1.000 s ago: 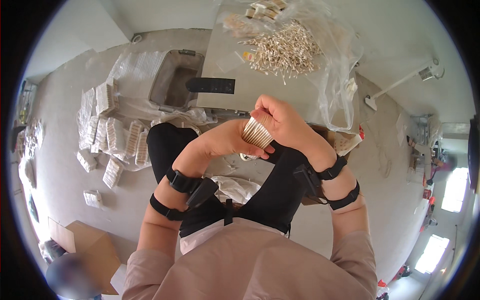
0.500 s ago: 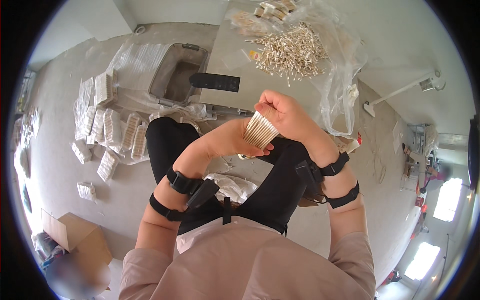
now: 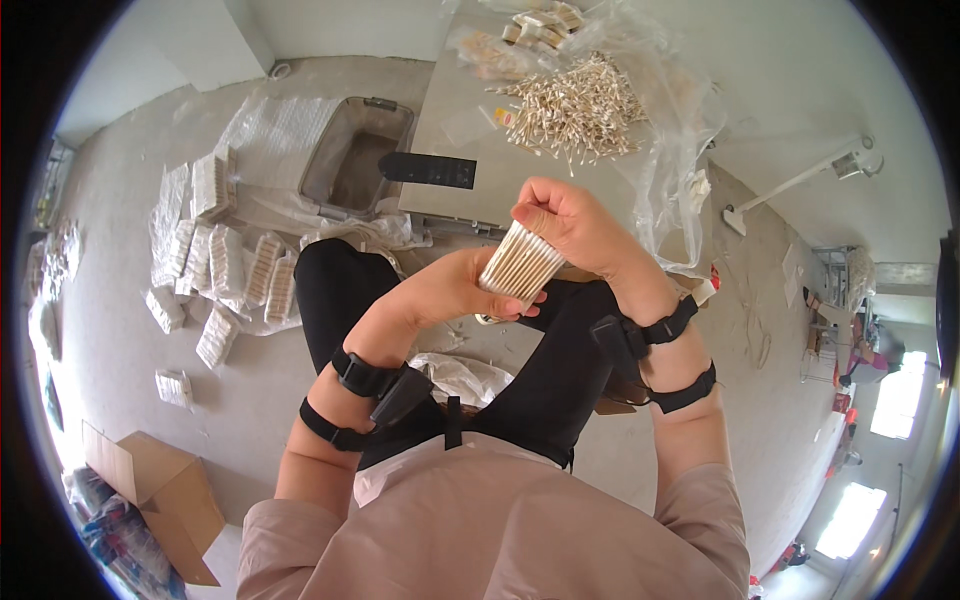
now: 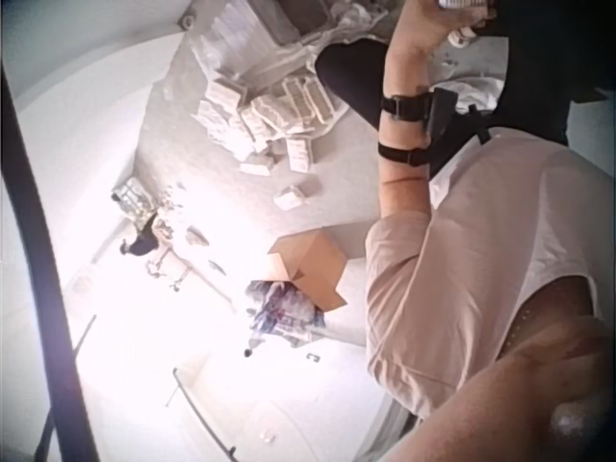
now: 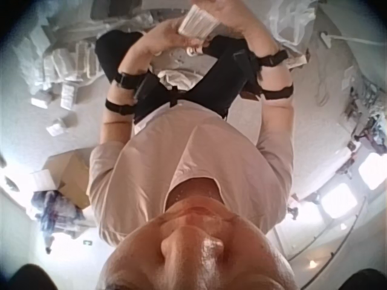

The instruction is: Picking up cotton swabs from a pile and arranging them into small plastic bags.

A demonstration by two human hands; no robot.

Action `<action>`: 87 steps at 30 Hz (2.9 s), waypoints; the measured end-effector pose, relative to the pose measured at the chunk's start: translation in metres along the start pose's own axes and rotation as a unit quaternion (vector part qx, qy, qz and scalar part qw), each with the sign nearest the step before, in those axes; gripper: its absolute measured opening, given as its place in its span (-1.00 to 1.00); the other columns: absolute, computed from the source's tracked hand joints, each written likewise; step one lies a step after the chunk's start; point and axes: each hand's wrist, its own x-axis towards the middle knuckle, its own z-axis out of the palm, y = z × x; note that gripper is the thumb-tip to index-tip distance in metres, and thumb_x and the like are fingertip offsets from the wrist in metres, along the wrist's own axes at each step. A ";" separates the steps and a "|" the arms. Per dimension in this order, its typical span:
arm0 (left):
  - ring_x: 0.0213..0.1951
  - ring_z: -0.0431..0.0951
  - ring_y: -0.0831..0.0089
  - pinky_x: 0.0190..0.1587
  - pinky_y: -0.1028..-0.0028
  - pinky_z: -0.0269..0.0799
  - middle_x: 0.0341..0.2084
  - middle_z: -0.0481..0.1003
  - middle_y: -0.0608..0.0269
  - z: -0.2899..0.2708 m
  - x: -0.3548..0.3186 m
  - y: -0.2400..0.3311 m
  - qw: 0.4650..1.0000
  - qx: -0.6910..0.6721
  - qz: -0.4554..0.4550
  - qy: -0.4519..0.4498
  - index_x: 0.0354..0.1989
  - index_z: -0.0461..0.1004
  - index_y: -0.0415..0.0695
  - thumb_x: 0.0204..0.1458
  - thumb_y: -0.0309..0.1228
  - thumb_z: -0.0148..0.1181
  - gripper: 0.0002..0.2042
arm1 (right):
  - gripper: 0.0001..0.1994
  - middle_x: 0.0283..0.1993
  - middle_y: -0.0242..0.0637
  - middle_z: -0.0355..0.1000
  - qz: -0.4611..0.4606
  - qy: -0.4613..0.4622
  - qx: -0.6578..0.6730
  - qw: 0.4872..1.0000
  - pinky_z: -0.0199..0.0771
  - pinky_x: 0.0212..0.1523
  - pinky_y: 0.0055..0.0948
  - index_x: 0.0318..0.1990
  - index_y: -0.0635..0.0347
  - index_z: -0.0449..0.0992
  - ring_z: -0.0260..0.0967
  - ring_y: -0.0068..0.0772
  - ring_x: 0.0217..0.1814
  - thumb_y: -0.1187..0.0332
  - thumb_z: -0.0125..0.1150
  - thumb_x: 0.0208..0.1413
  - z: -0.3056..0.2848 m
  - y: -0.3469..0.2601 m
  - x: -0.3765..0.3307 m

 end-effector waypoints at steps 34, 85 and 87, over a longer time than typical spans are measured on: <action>0.05 0.57 0.38 0.08 0.41 0.49 0.06 0.53 0.19 -0.103 0.022 -0.092 0.939 -0.085 -0.041 0.330 0.22 0.41 -0.19 0.33 -0.42 0.09 -0.68 | -0.77 -0.45 0.00 0.48 -0.052 0.197 -0.377 0.904 0.39 -0.42 -0.04 -0.31 0.18 0.40 0.46 0.16 -0.38 0.23 0.14 0.34 -0.017 0.106 0.068; -0.26 0.53 0.67 -0.21 0.57 0.45 -0.34 0.60 0.35 -0.051 0.031 -0.012 0.974 0.066 0.063 0.210 -0.05 0.50 -0.24 0.08 -0.40 0.45 -0.67 | -0.73 -0.41 -0.55 0.37 0.021 0.012 -0.114 0.993 0.31 -0.33 -0.59 -0.28 0.22 0.48 0.21 -0.73 -0.35 0.19 0.21 0.36 -0.008 0.024 0.048; -0.27 0.54 0.68 -0.23 0.58 0.46 -0.35 0.60 0.37 -0.038 0.025 -0.008 0.974 0.059 0.062 0.209 -0.06 0.51 -0.25 0.09 -0.43 0.43 -0.70 | -0.75 -0.36 -0.55 0.38 -0.006 0.046 -0.048 0.998 0.31 -0.29 -0.60 -0.25 0.21 0.50 0.23 -0.74 -0.31 0.19 0.23 0.35 -0.003 0.019 0.031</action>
